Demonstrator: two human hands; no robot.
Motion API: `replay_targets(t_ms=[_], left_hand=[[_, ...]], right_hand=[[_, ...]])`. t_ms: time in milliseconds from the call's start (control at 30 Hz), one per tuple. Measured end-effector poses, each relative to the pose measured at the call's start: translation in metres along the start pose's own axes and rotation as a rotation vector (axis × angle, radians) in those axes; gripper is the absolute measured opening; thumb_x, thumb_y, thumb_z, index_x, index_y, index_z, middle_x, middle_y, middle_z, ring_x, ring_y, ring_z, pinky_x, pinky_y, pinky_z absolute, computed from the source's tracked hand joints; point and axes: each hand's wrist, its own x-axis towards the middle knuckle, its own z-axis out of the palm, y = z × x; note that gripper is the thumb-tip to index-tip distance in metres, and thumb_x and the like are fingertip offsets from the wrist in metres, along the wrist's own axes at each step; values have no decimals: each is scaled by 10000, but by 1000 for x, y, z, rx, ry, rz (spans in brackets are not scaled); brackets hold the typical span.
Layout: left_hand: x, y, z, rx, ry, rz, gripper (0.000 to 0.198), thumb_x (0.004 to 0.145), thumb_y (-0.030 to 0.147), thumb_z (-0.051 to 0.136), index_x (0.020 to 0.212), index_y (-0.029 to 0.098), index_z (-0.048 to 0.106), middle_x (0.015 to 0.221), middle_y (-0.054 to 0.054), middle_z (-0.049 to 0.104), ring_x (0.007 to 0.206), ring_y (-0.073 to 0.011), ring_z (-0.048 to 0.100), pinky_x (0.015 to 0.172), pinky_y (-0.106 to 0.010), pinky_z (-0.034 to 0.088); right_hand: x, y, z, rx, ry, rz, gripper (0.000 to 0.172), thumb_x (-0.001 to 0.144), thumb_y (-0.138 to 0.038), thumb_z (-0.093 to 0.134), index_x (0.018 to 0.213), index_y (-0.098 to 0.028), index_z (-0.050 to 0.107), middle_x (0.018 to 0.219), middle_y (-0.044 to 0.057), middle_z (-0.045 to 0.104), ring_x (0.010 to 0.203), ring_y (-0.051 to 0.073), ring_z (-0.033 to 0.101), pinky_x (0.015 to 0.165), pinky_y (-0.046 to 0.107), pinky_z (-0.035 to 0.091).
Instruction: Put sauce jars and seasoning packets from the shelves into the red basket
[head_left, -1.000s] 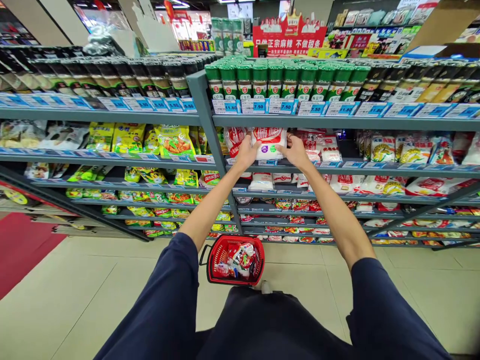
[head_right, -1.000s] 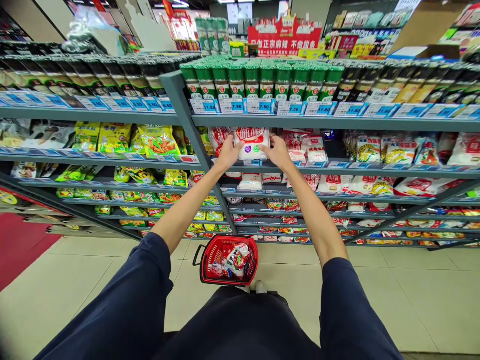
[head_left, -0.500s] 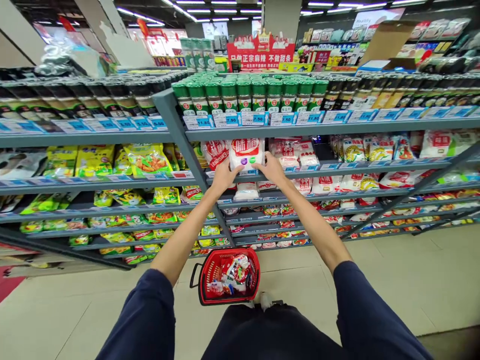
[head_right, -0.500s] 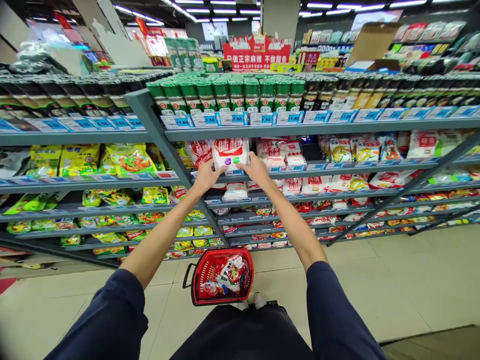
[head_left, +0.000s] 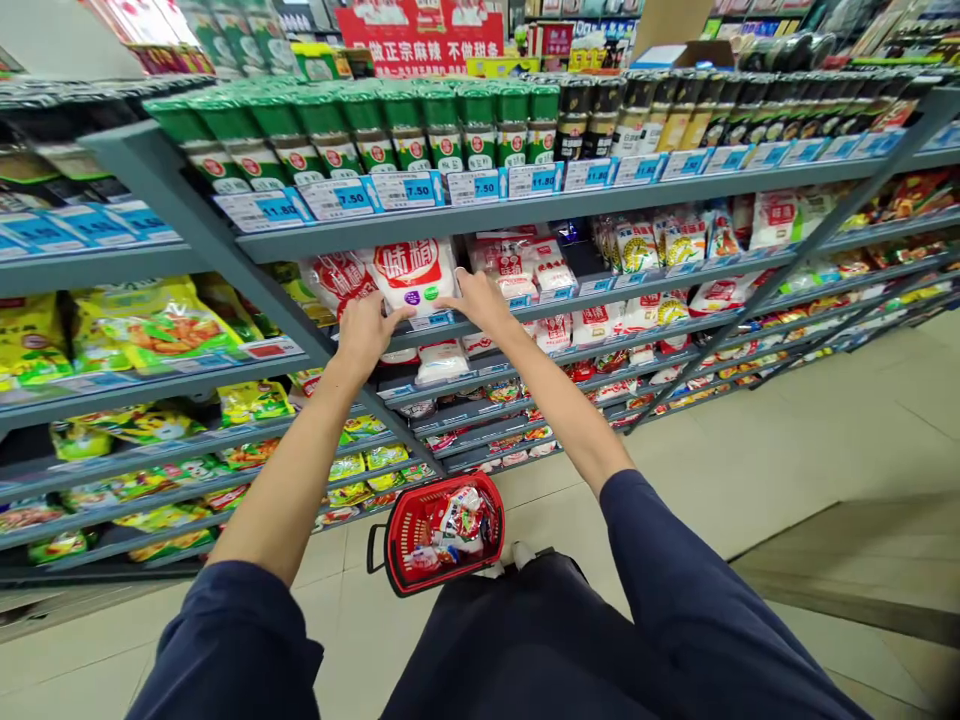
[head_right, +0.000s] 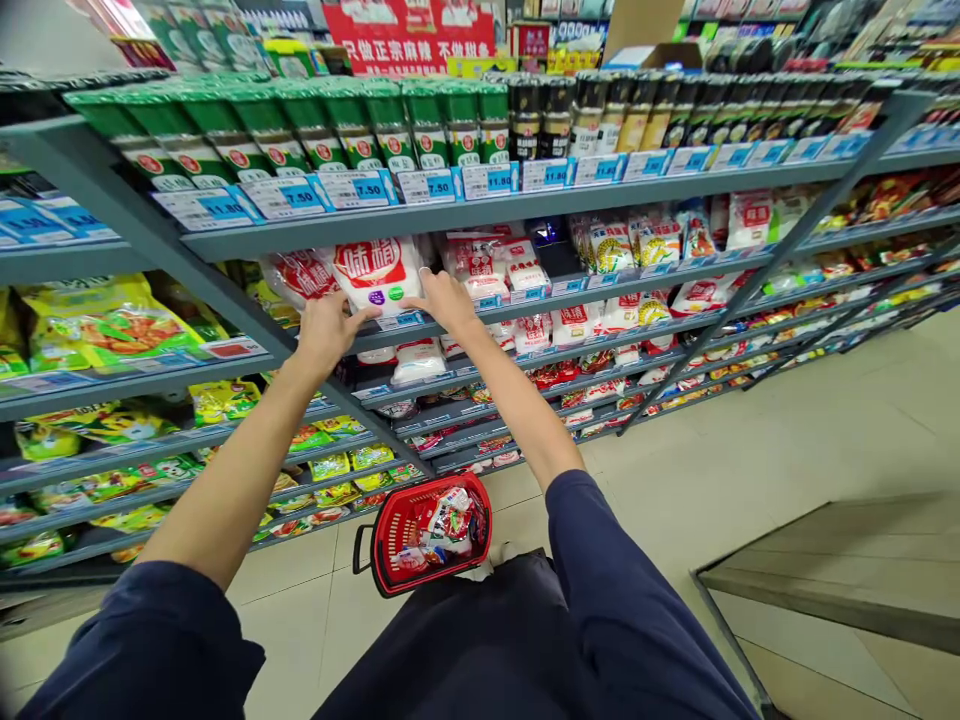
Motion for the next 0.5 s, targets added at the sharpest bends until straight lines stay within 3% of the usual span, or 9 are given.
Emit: replay_targets(t_ms=[133,233,300,400,500], left_hand=[[-4,-6,-3,-88,-44,54,468,867,499,635,1137,119,677,1060,-160,763,969,-278,697,911,-356,518],[-2,-16,-5,-270,-164,131,470,843,377,661,1219,96,648,1150,-141,767,933,-208,704,875,-292,539],[3,-23,-3,-294,-173,130,450,829,332,675,1217,106,651,1169,-131,769,940,-198,711,884,-295,546],[13,-29,0,-321,-183,62,444,799,299,709,1214,155,650,1197,-95,770,967,-192,723,891,-306,559],[21,-27,-2,-449,-285,-70,511,746,326,756,1220,167,646,1190,-83,778,984,-191,736,870,-301,577]], right_hand=[[-5,6,-3,45,-69,-23,451,885,-487,732,1138,-147,577,987,115,664,1002,303,648,894,402,513],[-5,17,-7,154,-162,-119,262,897,-334,730,1039,-169,584,885,31,669,873,207,634,811,299,497],[-1,23,-9,210,-164,-145,199,879,-276,739,955,-175,585,820,0,668,804,174,621,766,270,480],[7,29,-10,328,-206,-126,233,825,-256,787,855,-178,570,708,-34,661,736,151,623,696,245,468],[17,32,-11,513,-355,-25,332,771,-287,843,740,-180,530,613,-46,647,652,135,627,622,228,480]])
